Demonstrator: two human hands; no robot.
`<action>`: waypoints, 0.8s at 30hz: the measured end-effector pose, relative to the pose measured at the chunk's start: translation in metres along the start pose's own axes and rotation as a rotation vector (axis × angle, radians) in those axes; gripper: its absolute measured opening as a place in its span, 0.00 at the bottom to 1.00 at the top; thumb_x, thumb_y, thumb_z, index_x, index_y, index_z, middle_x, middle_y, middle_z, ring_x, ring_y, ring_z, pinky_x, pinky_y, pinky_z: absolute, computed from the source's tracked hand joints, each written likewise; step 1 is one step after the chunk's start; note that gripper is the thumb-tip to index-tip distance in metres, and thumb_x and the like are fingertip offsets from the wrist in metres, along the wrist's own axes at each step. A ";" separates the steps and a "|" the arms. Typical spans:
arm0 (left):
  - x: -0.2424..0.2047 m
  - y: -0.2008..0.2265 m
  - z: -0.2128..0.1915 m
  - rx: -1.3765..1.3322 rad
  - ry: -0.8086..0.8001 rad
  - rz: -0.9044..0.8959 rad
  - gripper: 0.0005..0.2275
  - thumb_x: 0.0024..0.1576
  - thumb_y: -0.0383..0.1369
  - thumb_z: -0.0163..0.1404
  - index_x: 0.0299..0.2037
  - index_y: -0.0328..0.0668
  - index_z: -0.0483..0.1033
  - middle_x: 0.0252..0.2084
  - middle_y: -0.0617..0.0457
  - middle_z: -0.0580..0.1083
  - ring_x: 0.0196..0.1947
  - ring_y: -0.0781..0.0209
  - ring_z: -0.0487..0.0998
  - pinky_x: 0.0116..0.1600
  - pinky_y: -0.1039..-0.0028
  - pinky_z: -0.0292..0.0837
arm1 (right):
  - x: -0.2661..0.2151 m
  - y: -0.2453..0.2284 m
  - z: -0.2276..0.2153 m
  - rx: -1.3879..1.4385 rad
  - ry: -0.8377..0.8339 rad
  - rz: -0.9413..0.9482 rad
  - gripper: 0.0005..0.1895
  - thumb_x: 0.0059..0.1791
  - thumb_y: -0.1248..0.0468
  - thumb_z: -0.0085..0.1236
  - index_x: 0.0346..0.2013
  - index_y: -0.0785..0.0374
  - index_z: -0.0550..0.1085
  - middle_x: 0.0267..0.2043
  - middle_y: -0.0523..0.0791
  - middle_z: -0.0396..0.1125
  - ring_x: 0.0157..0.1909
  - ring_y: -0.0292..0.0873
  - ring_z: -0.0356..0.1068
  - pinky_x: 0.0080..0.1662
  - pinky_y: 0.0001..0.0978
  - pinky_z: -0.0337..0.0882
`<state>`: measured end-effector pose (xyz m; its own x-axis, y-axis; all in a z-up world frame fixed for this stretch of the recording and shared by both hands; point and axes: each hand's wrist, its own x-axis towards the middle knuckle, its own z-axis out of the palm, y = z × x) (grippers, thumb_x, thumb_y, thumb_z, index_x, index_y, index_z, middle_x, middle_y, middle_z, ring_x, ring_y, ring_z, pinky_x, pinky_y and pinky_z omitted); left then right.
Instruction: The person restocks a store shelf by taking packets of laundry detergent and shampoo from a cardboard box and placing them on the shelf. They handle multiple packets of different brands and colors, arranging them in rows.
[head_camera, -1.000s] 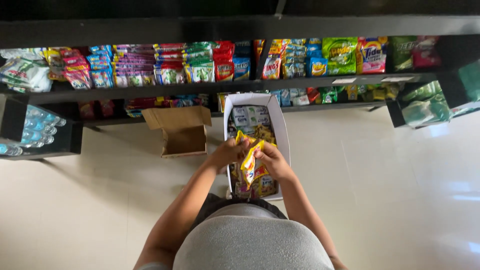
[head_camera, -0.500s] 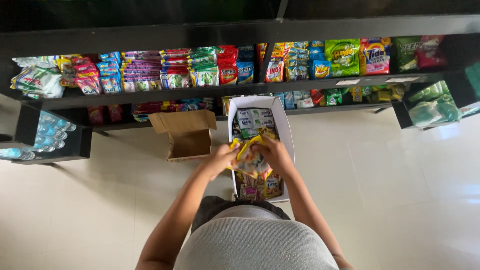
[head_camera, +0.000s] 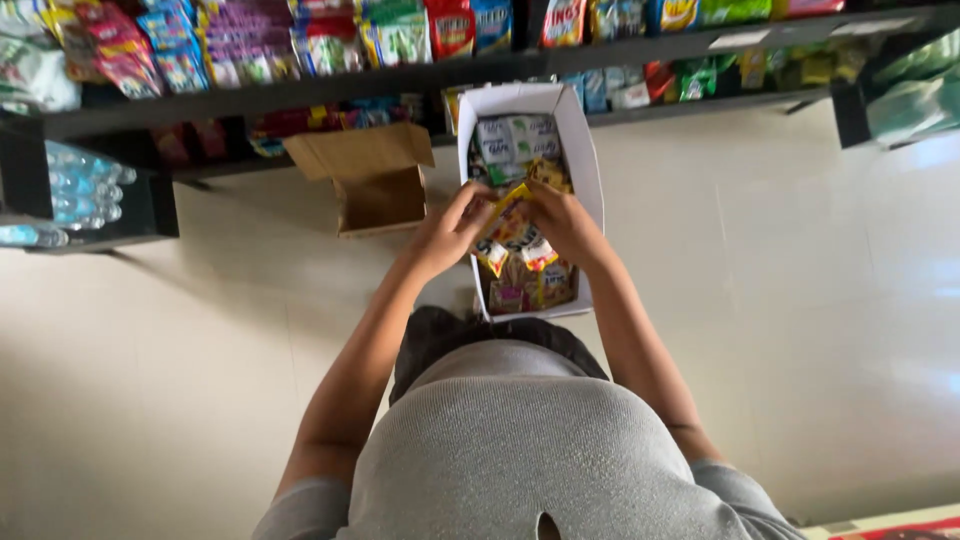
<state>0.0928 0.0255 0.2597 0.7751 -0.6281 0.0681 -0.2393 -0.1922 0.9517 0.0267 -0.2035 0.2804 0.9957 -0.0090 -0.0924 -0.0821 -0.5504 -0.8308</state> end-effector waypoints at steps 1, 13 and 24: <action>-0.003 -0.002 0.005 -0.005 -0.004 -0.017 0.10 0.68 0.35 0.49 0.56 0.42 0.71 0.43 0.42 0.78 0.41 0.51 0.80 0.47 0.67 0.75 | -0.004 0.002 0.004 0.006 -0.010 0.013 0.20 0.56 0.63 0.54 0.61 0.68 0.70 0.45 0.51 0.74 0.44 0.41 0.73 0.47 0.36 0.71; -0.005 0.016 -0.004 0.345 0.136 -0.117 0.16 0.61 0.45 0.55 0.35 0.38 0.77 0.26 0.45 0.78 0.23 0.47 0.78 0.28 0.59 0.71 | -0.006 0.052 0.018 0.079 -0.132 0.060 0.10 0.54 0.63 0.60 0.42 0.70 0.77 0.33 0.46 0.73 0.35 0.38 0.71 0.39 0.33 0.71; -0.002 -0.018 0.009 0.192 0.232 -0.241 0.15 0.66 0.39 0.50 0.35 0.34 0.75 0.26 0.41 0.77 0.23 0.49 0.77 0.30 0.61 0.72 | -0.010 -0.033 0.041 1.541 -0.245 0.160 0.12 0.59 0.60 0.43 0.47 0.64 0.71 0.44 0.50 0.73 0.50 0.47 0.73 0.52 0.41 0.74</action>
<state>0.0908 0.0234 0.2395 0.9290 -0.3645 -0.0640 -0.1220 -0.4650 0.8769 0.0172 -0.1509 0.2860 0.9542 0.2330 -0.1874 -0.2979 0.7948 -0.5288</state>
